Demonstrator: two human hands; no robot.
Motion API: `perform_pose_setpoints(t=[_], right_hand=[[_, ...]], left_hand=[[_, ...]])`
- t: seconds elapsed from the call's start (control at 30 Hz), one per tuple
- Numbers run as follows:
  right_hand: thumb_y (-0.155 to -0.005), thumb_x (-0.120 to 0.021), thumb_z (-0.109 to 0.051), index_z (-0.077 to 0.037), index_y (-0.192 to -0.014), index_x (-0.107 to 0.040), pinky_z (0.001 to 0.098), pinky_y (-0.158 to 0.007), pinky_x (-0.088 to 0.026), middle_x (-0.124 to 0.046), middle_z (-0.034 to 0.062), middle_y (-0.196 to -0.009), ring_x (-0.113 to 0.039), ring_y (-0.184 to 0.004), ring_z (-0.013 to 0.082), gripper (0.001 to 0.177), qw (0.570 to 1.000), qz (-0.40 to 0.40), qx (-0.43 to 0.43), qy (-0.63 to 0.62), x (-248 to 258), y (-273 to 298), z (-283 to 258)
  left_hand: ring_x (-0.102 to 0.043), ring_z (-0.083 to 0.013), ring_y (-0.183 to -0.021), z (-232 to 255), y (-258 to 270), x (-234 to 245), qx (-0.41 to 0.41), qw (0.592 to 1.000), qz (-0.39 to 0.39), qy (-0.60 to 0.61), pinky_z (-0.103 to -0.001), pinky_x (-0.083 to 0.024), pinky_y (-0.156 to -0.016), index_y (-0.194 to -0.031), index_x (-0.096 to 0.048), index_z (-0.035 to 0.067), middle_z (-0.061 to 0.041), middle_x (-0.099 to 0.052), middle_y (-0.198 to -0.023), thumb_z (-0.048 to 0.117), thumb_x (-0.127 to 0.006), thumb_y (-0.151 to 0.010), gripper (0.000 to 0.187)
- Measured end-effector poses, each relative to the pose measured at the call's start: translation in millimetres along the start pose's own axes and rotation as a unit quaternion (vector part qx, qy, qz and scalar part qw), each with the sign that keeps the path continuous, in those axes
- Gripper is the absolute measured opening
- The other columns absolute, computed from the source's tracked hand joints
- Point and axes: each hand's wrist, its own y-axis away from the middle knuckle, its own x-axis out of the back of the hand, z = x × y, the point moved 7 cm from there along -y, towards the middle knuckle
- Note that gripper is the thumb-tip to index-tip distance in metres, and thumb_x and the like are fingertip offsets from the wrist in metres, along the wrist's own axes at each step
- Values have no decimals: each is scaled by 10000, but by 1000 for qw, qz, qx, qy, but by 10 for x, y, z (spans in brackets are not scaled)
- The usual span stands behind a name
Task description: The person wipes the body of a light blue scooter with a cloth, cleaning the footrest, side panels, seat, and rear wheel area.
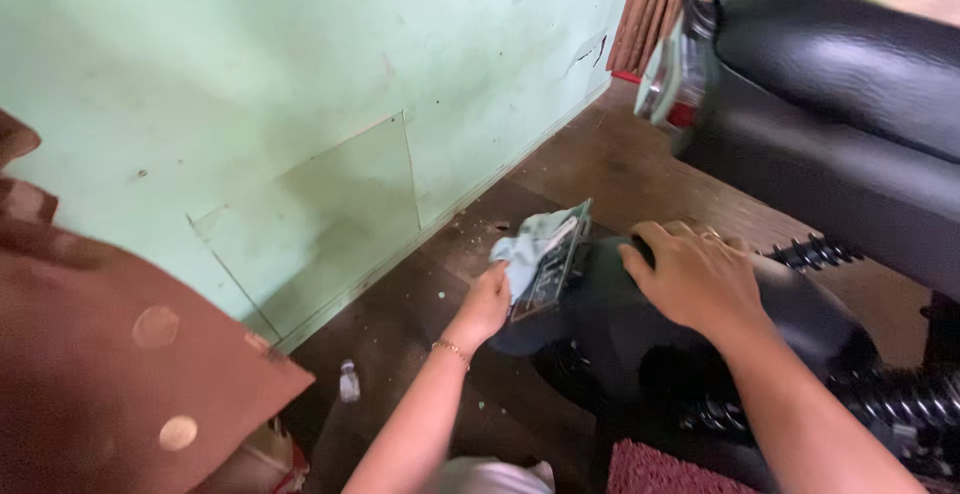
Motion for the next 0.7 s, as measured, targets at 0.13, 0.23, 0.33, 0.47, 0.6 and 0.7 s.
perform_pose_setpoints(t=[0.13,0.23,0.33,0.47,0.6,0.7], right_hand=[[-949,-485,-558,-247,-1249,-670,625,-1050,-389,-677,87,-1282,-594,-1242,366,471,1000,5,8,-22,8,42,44],[-961,-473,-575,-249,-1264,-654,655,-1055,-372,-673,84,-1276,-590,-1248,360,481,1000,-9,1,-14,-2,50,70],[-974,-470,-577,-247,-1253,-659,635,-1060,-397,-682,84,-1266,-599,-1258,354,472,1000,-11,-1,-16,-2,65,92],[-962,-483,-577,-244,-1236,-657,647,-1068,-386,-677,68,-1271,-596,-1257,352,465,1000,-11,-7,-4,37,63,68],[-958,-475,-579,-244,-1259,-644,634,-1081,-393,-679,42,-1274,-597,-1273,328,481,999,-36,-14,-2,10,-10,80],[-959,-471,-581,-261,-1300,-634,666,-1090,-351,-664,61,-1296,-578,-1277,351,494,1000,-27,-7,-10,8,-16,76]], left_hand=[[-651,-431,-1128,79,328,192,1,996,50,-79,-405,-502,-1008,-1166,-651,-55,-286,-683,-1172,102,-497,-962,300],[-656,-337,-1022,188,364,249,139,989,1,52,-370,-539,-901,-1106,-684,-13,-227,-709,-1108,200,-518,-1005,289],[-613,-184,-935,360,-31,39,209,945,-57,247,-351,-496,-842,-1139,-726,53,-175,-727,-1100,317,-531,-1039,344],[-649,-199,-837,967,-683,-122,90,989,-53,107,-354,-509,-786,-1065,-704,31,-174,-741,-973,348,-538,-1057,358],[-695,-325,-915,1765,-1042,-286,-220,975,-5,13,-441,-519,-851,-981,-742,53,-161,-754,-1003,316,-628,-915,294],[-692,-371,-971,1456,-1368,-481,-209,975,-71,-8,-467,-527,-872,-978,-750,67,-179,-748,-1032,293,-593,-978,275]])
